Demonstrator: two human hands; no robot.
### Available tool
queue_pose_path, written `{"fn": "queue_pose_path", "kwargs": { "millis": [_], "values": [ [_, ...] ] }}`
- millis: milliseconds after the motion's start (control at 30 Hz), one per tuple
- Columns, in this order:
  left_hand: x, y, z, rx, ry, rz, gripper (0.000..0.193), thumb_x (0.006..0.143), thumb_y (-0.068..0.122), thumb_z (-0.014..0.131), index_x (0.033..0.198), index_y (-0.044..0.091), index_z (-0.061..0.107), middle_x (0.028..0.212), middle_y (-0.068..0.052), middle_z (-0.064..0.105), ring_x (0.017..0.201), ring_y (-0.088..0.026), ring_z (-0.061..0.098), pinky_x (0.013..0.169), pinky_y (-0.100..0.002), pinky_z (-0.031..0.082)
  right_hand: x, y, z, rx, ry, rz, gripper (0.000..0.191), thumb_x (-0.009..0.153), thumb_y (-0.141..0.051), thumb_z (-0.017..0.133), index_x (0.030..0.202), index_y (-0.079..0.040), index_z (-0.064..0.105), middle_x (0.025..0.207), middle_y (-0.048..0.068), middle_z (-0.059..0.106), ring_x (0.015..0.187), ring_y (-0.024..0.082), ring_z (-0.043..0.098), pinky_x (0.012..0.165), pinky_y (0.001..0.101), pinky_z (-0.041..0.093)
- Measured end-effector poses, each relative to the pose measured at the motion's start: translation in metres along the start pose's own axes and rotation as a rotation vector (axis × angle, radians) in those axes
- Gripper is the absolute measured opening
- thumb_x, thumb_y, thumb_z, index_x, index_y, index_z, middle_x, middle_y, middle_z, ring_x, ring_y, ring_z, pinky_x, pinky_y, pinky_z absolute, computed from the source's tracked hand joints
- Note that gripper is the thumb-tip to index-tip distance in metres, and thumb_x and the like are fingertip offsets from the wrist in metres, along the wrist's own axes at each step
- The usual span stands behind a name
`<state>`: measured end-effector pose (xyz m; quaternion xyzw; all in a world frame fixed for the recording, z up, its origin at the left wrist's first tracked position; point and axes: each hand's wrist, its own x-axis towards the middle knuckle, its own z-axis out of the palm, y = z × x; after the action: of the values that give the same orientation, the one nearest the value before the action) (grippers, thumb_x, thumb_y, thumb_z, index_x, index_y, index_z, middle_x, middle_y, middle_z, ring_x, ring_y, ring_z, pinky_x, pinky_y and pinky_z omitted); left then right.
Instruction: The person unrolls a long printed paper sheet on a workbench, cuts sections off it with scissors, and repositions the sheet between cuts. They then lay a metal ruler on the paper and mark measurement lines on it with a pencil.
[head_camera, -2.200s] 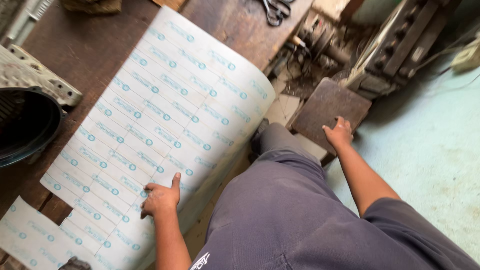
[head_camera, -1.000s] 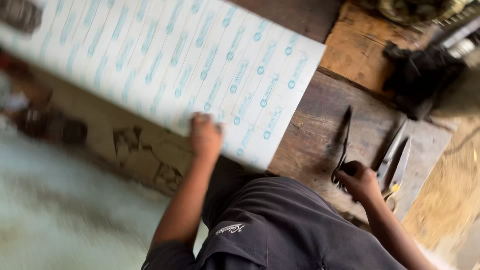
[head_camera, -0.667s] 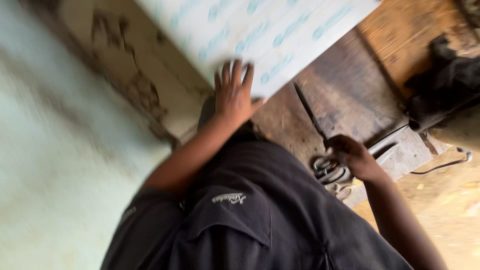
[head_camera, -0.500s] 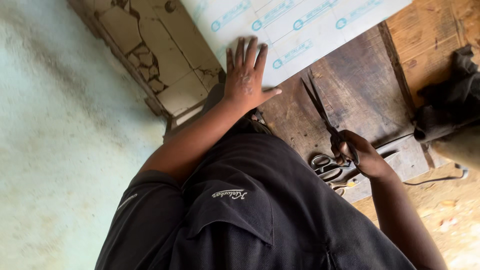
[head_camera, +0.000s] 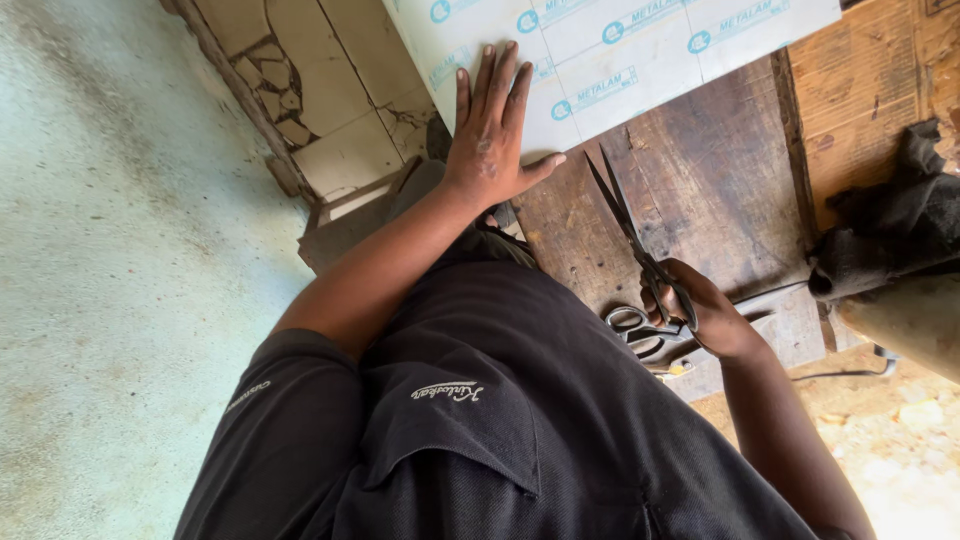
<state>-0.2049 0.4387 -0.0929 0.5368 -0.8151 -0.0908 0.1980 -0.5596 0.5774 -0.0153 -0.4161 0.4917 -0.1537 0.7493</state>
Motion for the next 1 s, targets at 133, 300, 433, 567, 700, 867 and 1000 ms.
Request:
{"fn": "queue_pose_path", "kwargs": {
  "millis": [133, 300, 433, 567, 700, 867, 1000],
  "values": [
    [-0.001, 0.0, 0.0, -0.014, -0.014, -0.009, 0.114, 0.093, 0.073, 0.075, 0.16, -0.005, 0.026, 0.166, -0.025, 0.014, 0.156, -0.045, 0.01, 0.124, -0.071, 0.008, 0.014, -0.001, 0.006, 0.036, -0.007, -0.068, 0.063, 0.094, -0.06, 0.065, 0.114, -0.001, 0.058, 0.09, 0.008, 0.063, 0.077, 0.016, 0.061, 0.07, 0.0311, 0.05],
    [-0.001, 0.0, -0.004, -0.038, 0.011, 0.005, 0.117, 0.093, 0.075, 0.077, 0.161, -0.005, 0.026, 0.168, -0.024, 0.012, 0.158, -0.044, 0.009, 0.126, -0.071, 0.007, 0.051, -0.015, 0.019, 0.013, 0.07, -0.093, 0.066, 0.092, -0.062, 0.066, 0.114, -0.001, 0.058, 0.092, 0.006, 0.063, 0.08, 0.015, 0.063, 0.072, 0.0303, 0.052],
    [-0.001, 0.0, -0.004, -0.069, -0.031, -0.027, 0.125, 0.086, 0.08, 0.078, 0.16, -0.007, 0.026, 0.166, -0.025, 0.012, 0.156, -0.045, 0.01, 0.125, -0.071, 0.008, 0.062, -0.031, 0.025, -0.015, 0.119, -0.059, 0.067, 0.091, -0.062, 0.067, 0.117, -0.001, 0.057, 0.09, 0.006, 0.063, 0.08, 0.015, 0.061, 0.072, 0.0303, 0.05],
    [0.0, 0.0, 0.001, -0.035, -0.033, -0.024, 0.128, 0.085, 0.082, 0.077, 0.16, -0.008, 0.026, 0.166, -0.026, 0.011, 0.156, -0.045, 0.01, 0.124, -0.072, 0.007, 0.062, -0.041, 0.027, -0.029, 0.137, -0.029, 0.067, 0.091, -0.061, 0.068, 0.118, -0.001, 0.057, 0.091, 0.006, 0.062, 0.08, 0.015, 0.06, 0.072, 0.0299, 0.05],
    [-0.003, -0.002, 0.005, -0.002, -0.006, -0.007, 0.124, 0.091, 0.081, 0.075, 0.162, -0.008, 0.027, 0.168, -0.025, 0.009, 0.158, -0.044, 0.008, 0.127, -0.069, 0.007, 0.06, -0.04, 0.028, -0.001, 0.138, -0.03, 0.066, 0.092, -0.06, 0.07, 0.119, -0.001, 0.056, 0.091, 0.005, 0.061, 0.08, 0.015, 0.059, 0.073, 0.03, 0.05],
    [-0.007, -0.004, 0.006, -0.021, 0.064, 0.034, 0.12, 0.094, 0.078, 0.072, 0.164, -0.008, 0.026, 0.169, -0.026, 0.009, 0.159, -0.042, 0.007, 0.129, -0.066, 0.004, 0.056, -0.031, 0.027, -0.04, 0.186, -0.048, 0.064, 0.092, -0.059, 0.07, 0.118, -0.002, 0.056, 0.091, 0.005, 0.061, 0.078, 0.014, 0.059, 0.072, 0.0295, 0.05],
    [-0.008, -0.006, 0.006, -0.041, 0.045, 0.03, 0.118, 0.096, 0.077, 0.072, 0.162, -0.009, 0.026, 0.168, -0.027, 0.013, 0.159, -0.043, 0.01, 0.129, -0.065, 0.003, 0.057, -0.03, 0.023, -0.006, 0.172, -0.066, 0.062, 0.094, -0.057, 0.071, 0.116, -0.002, 0.055, 0.09, 0.004, 0.061, 0.078, 0.014, 0.058, 0.072, 0.0291, 0.049]
  ]
}}
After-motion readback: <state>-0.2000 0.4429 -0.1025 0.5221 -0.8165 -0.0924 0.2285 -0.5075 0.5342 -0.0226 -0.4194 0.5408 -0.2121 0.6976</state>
